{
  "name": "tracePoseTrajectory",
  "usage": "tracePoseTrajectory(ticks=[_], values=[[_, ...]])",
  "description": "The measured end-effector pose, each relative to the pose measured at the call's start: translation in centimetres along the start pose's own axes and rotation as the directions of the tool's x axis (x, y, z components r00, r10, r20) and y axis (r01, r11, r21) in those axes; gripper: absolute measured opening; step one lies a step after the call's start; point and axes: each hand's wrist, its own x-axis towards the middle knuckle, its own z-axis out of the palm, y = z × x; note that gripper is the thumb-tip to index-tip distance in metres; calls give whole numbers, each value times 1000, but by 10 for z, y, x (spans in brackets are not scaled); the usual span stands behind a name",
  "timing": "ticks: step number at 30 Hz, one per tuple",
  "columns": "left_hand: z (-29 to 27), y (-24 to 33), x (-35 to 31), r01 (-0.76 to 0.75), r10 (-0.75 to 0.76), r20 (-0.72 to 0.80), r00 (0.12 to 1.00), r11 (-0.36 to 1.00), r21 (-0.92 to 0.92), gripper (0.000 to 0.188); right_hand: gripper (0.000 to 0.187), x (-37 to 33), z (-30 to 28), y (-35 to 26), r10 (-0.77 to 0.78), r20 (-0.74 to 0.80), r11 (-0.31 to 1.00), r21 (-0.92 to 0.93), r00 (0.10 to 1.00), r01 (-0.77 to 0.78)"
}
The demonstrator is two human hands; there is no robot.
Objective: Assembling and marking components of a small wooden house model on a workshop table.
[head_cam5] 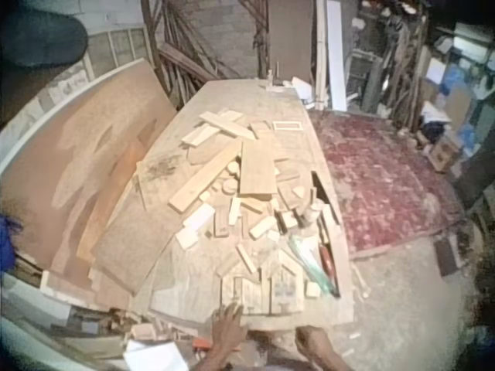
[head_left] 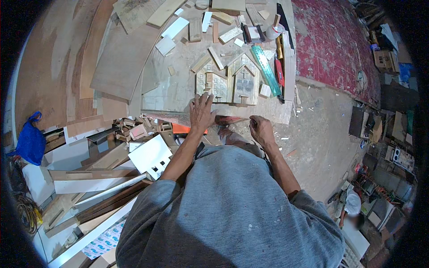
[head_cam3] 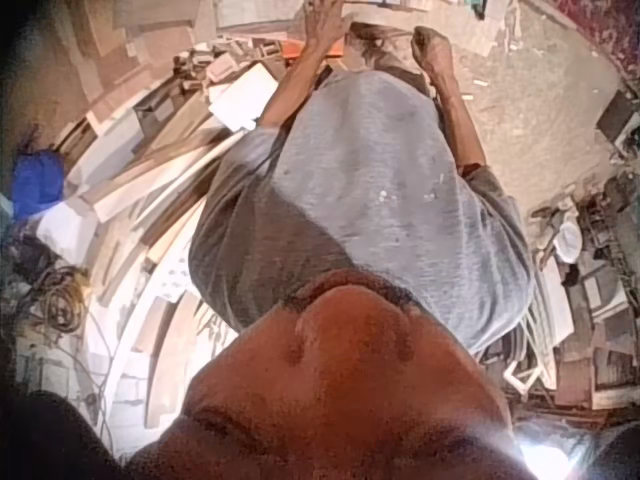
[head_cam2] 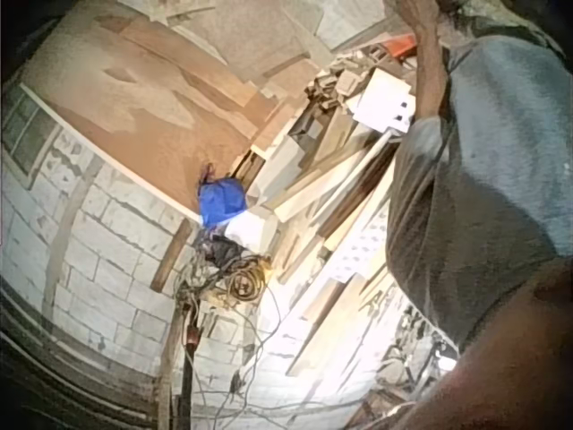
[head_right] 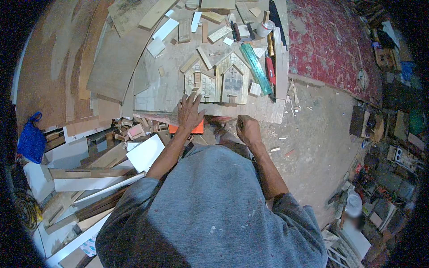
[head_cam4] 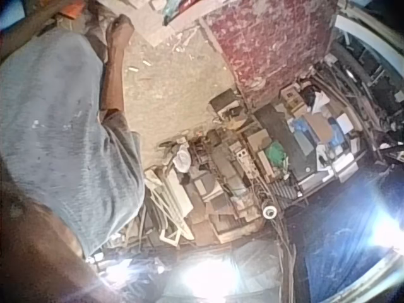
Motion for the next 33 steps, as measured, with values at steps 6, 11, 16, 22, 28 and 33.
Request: tracePoseTrajectory(ticks=[6, 11, 16, 22, 28, 33], values=[[-2, -1, 0, -1, 1, -16, 1000, 1000, 6, 69, 12, -2, 0, -4, 39, 5, 999, 36, 999, -39], [-3, 0, 2, 5, -5, -4, 1000, 1000, 18, 69, 8, -2, 2, -7, 51, 4, 997, 64, 999, -51], [-1, -3, 2, 0, 0, -8, 1000, 1000, 20, 71, 8, 0, 0, -10, 51, 23, 996, 73, 998, -52], [-3, 2, 3, 32, -32, 10, 999, 999, 32, 70, 9, 2, 3, -7, 11, -10, 997, 76, 1000, -11], [-14, 1, 2, -13, 11, -39, 999, 998, -58, 64, 9, 1, 2, -9, 12, 4, 996, 87, 1000, -12], [-5, -20, 10, 11, -119, -319, 940, 946, -323, 48, 9, -3, 1, -13, 63, -7, 994, 88, 998, -62]])
